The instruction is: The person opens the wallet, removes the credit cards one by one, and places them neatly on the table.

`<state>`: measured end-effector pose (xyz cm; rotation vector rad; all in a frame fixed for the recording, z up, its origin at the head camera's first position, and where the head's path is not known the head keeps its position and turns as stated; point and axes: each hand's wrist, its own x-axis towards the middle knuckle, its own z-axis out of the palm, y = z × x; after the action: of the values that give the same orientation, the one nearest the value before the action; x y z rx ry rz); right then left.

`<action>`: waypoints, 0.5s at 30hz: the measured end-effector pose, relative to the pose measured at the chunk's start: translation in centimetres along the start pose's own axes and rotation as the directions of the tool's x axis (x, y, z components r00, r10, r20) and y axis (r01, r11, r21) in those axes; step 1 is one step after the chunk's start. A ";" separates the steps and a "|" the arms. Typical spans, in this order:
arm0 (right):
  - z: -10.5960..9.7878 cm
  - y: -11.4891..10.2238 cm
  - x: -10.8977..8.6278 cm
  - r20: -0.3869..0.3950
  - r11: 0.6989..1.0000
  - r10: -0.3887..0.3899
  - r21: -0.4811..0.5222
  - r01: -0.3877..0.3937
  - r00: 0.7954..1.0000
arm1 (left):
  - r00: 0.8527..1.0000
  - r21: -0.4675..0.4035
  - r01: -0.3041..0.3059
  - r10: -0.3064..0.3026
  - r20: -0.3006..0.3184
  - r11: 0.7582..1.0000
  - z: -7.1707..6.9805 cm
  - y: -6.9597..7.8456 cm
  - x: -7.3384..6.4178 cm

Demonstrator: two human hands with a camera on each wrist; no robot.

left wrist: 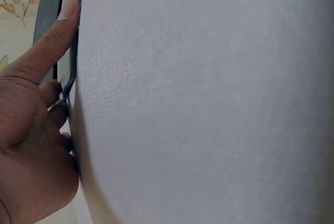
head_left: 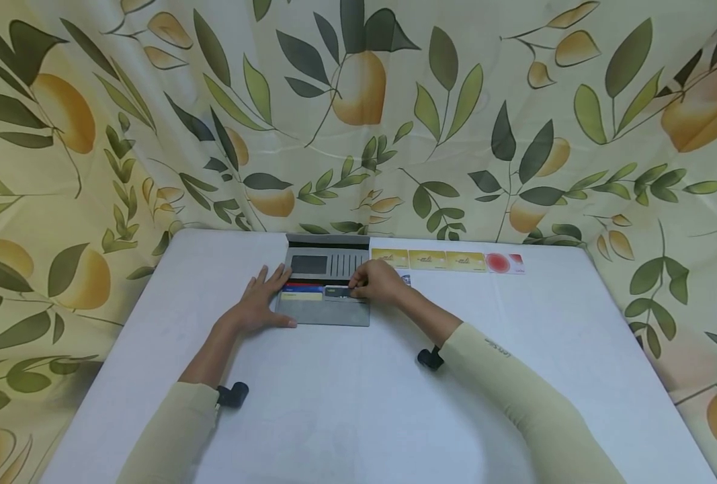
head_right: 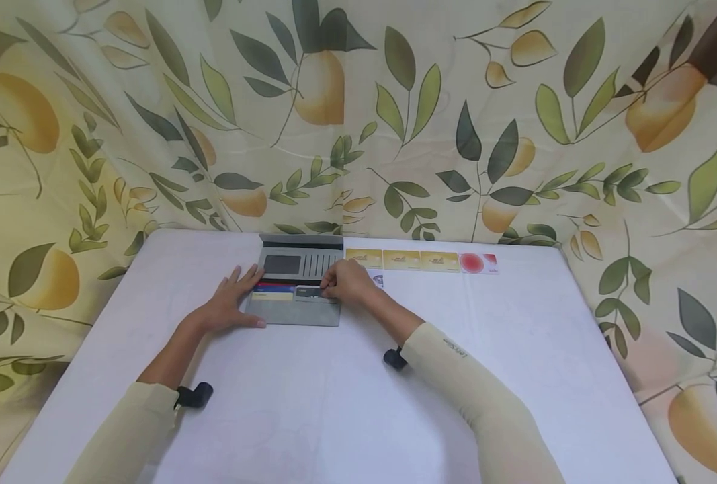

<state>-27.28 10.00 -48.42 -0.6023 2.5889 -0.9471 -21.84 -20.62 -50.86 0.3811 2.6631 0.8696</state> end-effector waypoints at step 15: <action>-0.3 -0.7 -0.3 0.004 1.000 0.025 0.011 -0.025 1.000 | 1.000 -0.010 -0.002 0.002 0.000 1.000 0.0 0.0 0.1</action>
<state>-26.95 9.85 -47.72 -0.5675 2.5800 -0.9514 -21.92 -20.57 -50.85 0.3812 2.6579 0.8826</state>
